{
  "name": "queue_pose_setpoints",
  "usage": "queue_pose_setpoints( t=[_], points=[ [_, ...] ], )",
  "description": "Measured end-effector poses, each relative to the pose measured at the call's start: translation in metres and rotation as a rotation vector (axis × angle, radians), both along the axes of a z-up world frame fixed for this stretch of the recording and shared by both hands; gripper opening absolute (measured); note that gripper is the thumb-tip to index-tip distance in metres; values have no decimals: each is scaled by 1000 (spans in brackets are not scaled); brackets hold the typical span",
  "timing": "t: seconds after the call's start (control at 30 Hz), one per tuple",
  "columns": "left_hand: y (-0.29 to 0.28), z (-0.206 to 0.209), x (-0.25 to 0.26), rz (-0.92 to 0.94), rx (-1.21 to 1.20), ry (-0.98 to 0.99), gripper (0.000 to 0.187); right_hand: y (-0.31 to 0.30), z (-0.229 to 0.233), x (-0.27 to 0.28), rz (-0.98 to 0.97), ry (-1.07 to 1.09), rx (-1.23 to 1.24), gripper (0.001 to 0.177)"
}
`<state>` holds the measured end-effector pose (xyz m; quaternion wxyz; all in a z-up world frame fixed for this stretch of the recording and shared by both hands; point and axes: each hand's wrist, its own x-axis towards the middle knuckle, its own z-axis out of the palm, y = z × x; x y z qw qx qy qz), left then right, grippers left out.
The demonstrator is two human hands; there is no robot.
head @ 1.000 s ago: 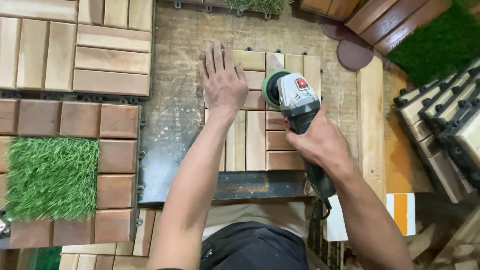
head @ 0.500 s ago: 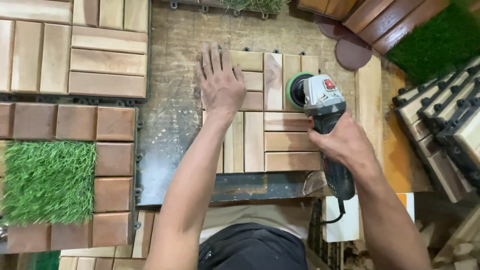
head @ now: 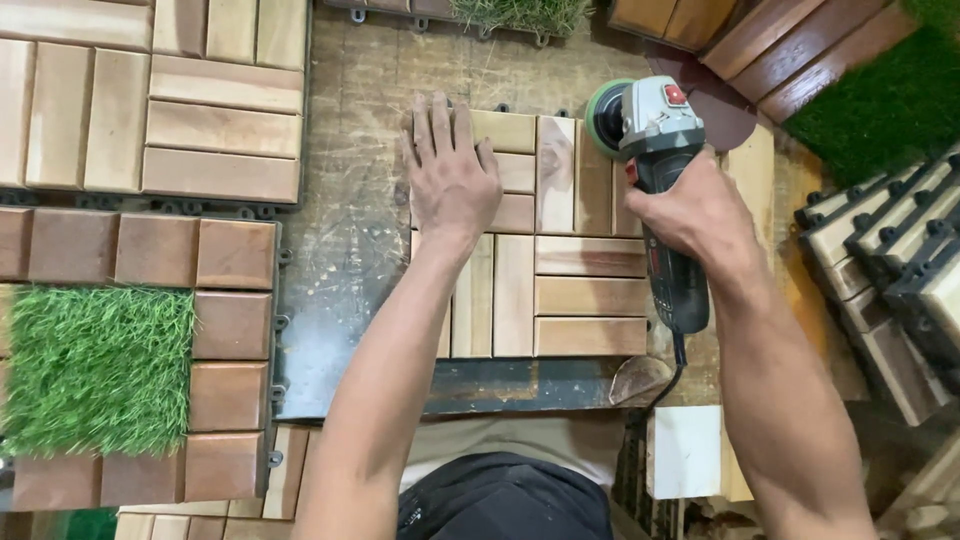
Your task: The person uses a handheld electric sander to smooth the surface of a wooden tile composed of interlocking blocks. They move the sander across the wood while holding the tile steady with their left hand.
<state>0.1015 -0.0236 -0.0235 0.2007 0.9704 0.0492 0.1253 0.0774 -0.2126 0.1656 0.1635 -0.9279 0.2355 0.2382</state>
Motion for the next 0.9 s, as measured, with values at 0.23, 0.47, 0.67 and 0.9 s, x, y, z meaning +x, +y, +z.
queue_pose_setpoints(
  t=[0.23,0.47,0.67,0.9],
  points=[
    [-1,-4,2,21,29,-61,54,4,-3,6,-8,-17,-19,61],
    [1,4,-1,-22,-26,25,56,13,-2,-17,48,-20,-7,36],
    [1,-5,0,-10,-14,-27,54,7,2,-40,5,-8,-57,61],
    [0,1,-1,-18,-4,11,55,-10,-2,-74,4,75,-74,50]
  ],
)
